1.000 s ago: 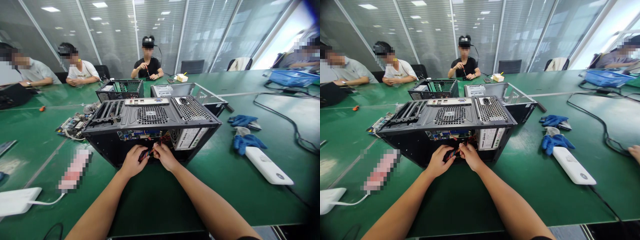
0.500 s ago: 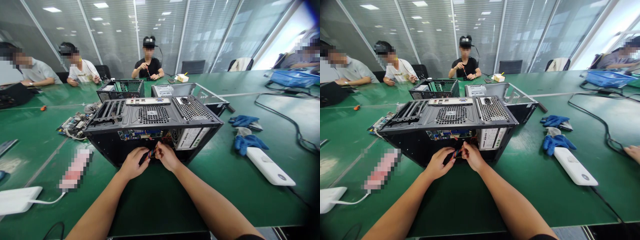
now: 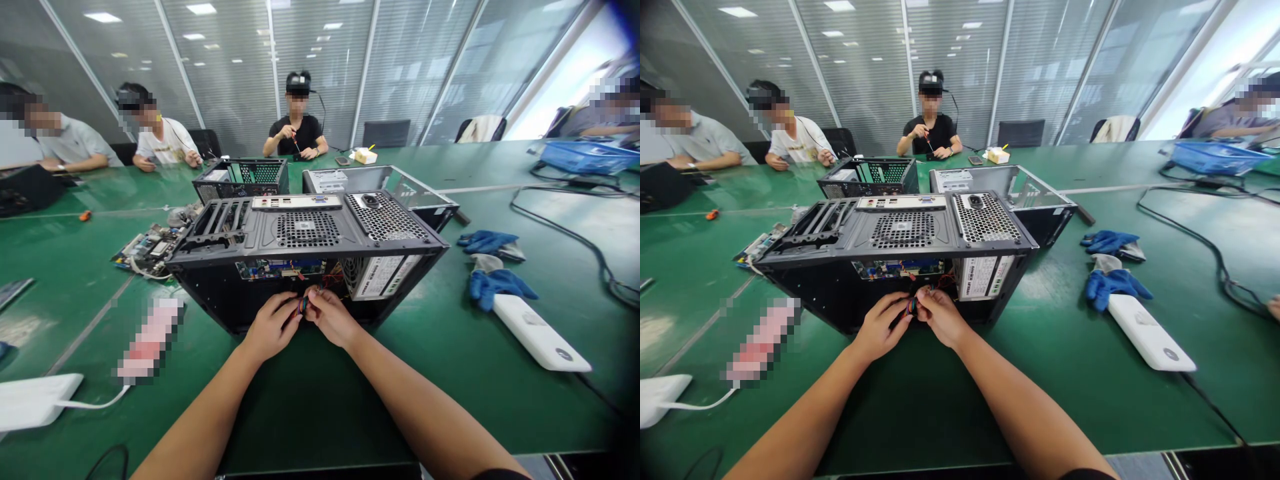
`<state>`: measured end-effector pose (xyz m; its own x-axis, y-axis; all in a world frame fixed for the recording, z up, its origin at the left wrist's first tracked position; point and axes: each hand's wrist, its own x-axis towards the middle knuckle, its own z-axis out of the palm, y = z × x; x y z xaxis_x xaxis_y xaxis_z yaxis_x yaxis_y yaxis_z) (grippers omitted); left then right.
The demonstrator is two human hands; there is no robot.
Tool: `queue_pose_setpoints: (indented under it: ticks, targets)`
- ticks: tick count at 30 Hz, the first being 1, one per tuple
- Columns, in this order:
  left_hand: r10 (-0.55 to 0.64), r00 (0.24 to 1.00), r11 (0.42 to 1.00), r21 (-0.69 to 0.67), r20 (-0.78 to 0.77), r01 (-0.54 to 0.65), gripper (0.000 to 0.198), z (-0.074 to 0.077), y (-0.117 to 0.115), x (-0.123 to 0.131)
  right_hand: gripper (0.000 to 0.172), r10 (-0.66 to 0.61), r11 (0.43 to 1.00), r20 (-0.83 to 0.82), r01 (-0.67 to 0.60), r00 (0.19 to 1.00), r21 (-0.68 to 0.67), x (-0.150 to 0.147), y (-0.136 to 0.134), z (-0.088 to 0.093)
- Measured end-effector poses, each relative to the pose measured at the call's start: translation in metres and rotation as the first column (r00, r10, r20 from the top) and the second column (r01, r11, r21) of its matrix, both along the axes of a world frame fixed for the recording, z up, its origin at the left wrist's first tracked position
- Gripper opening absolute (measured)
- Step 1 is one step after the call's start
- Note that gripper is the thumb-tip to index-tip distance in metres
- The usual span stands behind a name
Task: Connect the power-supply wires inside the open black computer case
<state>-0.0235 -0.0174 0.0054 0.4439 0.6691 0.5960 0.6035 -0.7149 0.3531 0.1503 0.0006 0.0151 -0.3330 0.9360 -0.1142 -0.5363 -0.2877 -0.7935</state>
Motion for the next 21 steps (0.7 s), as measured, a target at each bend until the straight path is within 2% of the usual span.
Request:
queue_pose_setpoints:
  ticks: [6, 11, 15, 21]
  targets:
    - [-0.039, 0.998, 0.994, -0.096, 0.056, 0.044, 0.039, 0.007, -0.002, 0.004, 0.033, 0.045, 0.999, -0.014, -0.045, 0.999, 0.008, 0.005, 0.002, 0.000]
    - [-0.038, 0.995, 0.976, -0.209, 0.088, 0.055, 0.031, 0.012, -0.002, 0.003, 0.030, 0.105, 0.994, -0.013, -0.105, 0.994, 0.030, 0.007, 0.004, -0.005]
    - [-0.059, 0.995, 0.972, -0.222, 0.084, 0.076, 0.032, 0.015, -0.001, 0.002, 0.029, 0.082, 0.996, -0.009, -0.082, 0.997, 0.034, 0.006, 0.004, -0.009]
    - [-0.068, 0.997, 0.974, -0.214, 0.037, 0.074, 0.020, 0.015, -0.001, 0.001, 0.027, 0.037, 0.999, -0.024, -0.036, 0.999, 0.023, 0.004, 0.004, -0.011]
